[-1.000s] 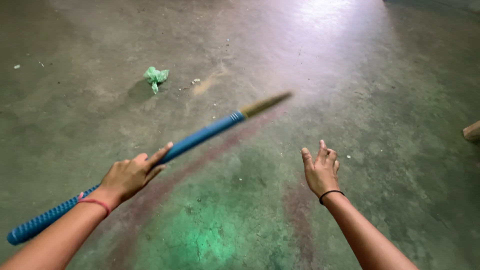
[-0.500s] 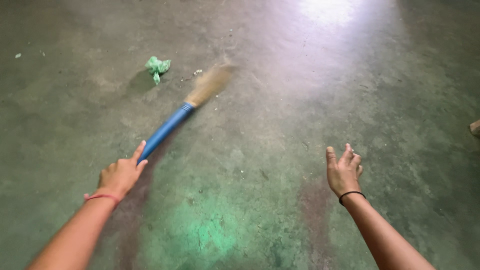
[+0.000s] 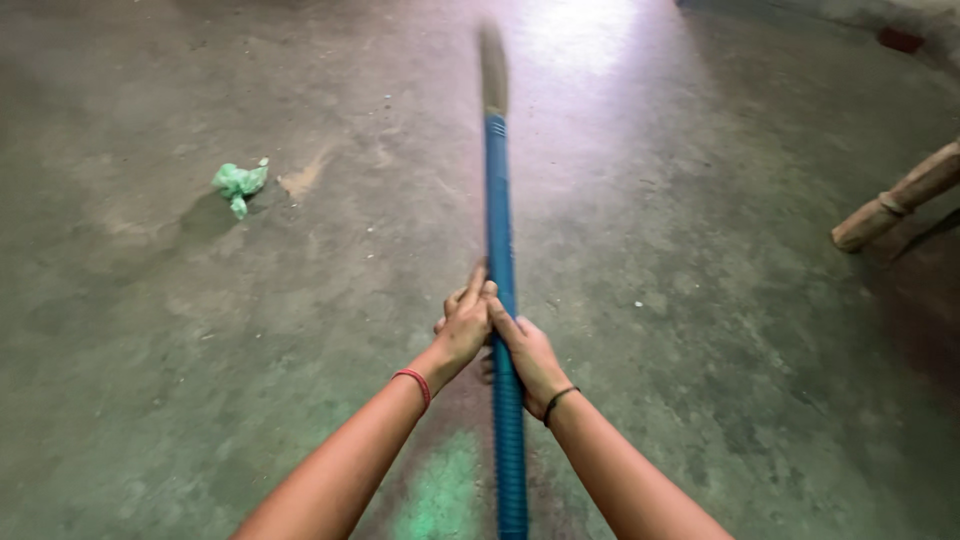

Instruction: The person sweeps debris across a concrete floor using a long-handled broom, moving under and around a wooden bed frame.

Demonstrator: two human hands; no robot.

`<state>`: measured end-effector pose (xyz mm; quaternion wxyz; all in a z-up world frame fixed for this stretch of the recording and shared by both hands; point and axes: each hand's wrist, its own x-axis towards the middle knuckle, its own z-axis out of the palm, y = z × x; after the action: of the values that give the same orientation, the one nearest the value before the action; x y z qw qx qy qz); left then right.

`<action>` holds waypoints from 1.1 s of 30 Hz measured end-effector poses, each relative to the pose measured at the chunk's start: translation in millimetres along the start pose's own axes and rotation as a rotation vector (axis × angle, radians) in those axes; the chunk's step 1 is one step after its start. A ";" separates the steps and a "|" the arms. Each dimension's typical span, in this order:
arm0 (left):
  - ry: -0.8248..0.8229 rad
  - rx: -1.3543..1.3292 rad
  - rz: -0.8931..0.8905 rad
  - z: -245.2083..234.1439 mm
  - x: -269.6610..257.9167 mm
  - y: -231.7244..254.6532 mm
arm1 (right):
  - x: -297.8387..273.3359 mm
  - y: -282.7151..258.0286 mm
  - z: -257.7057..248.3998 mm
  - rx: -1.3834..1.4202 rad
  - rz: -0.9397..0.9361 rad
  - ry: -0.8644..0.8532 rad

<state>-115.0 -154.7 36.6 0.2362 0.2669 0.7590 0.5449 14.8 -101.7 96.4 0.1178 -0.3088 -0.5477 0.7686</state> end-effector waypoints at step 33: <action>-0.021 0.956 0.140 -73.2 26.7 -8.4 | -21.0 9.8 -287.5 -0.490 -0.169 0.491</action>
<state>-183.7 -190.6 48.3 0.0575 0.4015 0.9022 0.1467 206.4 104.9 34.6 0.2314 -0.4569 -0.6949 0.5047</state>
